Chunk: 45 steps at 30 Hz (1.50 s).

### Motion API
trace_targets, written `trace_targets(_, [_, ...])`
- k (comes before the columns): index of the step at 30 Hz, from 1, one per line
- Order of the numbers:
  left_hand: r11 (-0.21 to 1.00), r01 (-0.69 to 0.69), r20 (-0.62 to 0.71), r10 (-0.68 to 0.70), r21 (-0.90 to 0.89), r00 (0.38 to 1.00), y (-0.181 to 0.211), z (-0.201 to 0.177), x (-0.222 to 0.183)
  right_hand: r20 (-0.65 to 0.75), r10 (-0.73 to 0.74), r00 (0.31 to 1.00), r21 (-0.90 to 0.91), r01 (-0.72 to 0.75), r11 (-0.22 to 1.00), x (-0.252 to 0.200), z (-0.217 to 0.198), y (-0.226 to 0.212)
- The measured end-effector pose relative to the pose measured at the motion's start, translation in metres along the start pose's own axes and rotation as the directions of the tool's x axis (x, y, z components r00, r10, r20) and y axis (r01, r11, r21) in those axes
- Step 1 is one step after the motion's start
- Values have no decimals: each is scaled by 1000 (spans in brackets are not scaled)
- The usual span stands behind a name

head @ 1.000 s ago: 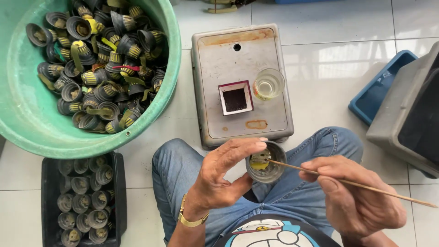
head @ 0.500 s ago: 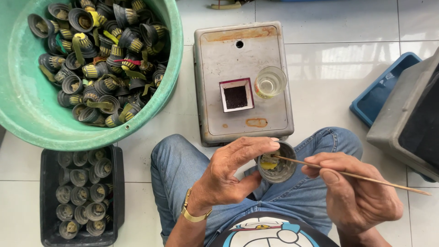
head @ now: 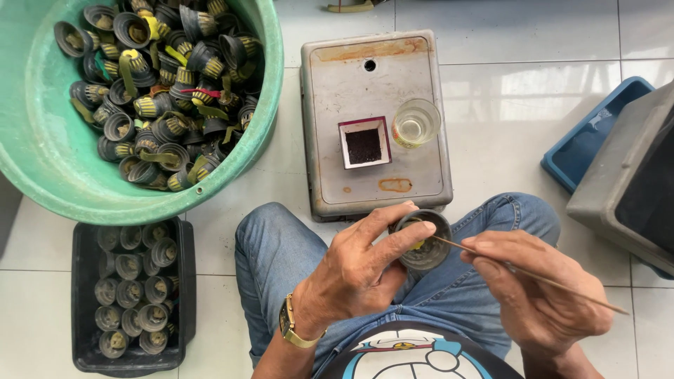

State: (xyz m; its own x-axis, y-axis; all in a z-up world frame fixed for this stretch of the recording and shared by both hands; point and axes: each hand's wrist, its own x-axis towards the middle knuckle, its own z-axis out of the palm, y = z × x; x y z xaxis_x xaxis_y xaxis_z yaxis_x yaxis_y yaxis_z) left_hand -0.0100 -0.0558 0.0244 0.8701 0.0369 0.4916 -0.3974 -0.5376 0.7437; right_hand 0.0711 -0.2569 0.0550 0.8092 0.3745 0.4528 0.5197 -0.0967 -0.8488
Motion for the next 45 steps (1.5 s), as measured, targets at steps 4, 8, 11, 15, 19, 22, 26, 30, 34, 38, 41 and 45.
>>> trace_targets(4, [1000, 5, 12, -5, 18, 1000, 5, 0, 1, 57, -28, 998, -17, 29, 999, 0, -7, 1])
trace_targets(8, [998, -24, 17, 23, 57, 1000, 8, 0, 3, 57, -82, 995, -63, 86, 994, -1, -11, 5])
trace_targets(11, [997, -28, 22, 27, 75, 999, 9, 2, 5, 50, -117, 992, -86, 121, 989, 0, -12, 5])
trace_targets(15, [995, -49, 31, 47, 84, 998, 11, 1, 5, 47, -142, 989, -96, 146, 985, 5, -14, 0])
trace_targets(19, [993, -68, 46, 64, 97, 997, 15, -1, 2, 59, -159, 986, -98, 164, 982, 8, -16, -6])
trace_targets(22, [994, -48, 57, 43, 103, 997, 17, -3, -2, 92, -187, 978, -76, 194, 978, 9, -17, -8])
trace_targets(26, [994, -42, 48, 38, 101, 998, 20, -4, -6, 159, -205, 966, -86, 220, 972, 4, -22, -9])
trace_targets(30, [988, -39, 5, 39, 148, 999, 21, -10, -19, 349, -145, 926, -108, 193, 975, 13, -27, -26])
trace_targets(34, [978, 43, -140, -14, 205, 990, 23, -14, -60, 560, -120, 820, -20, 158, 987, -12, -24, 27])
trace_targets(38, [975, 114, -262, -62, 189, 963, 24, -26, -90, 611, -183, 771, -57, 273, 960, -11, 9, 45])
trace_targets(41, [965, 181, -327, -111, 190, 938, 28, -39, -112, 658, -242, 713, -67, 376, 924, -7, 42, 22])
trace_targets(45, [946, 250, -439, -139, 206, 888, 27, -51, -144, 640, -272, 719, -36, 382, 923, -13, 84, -8])
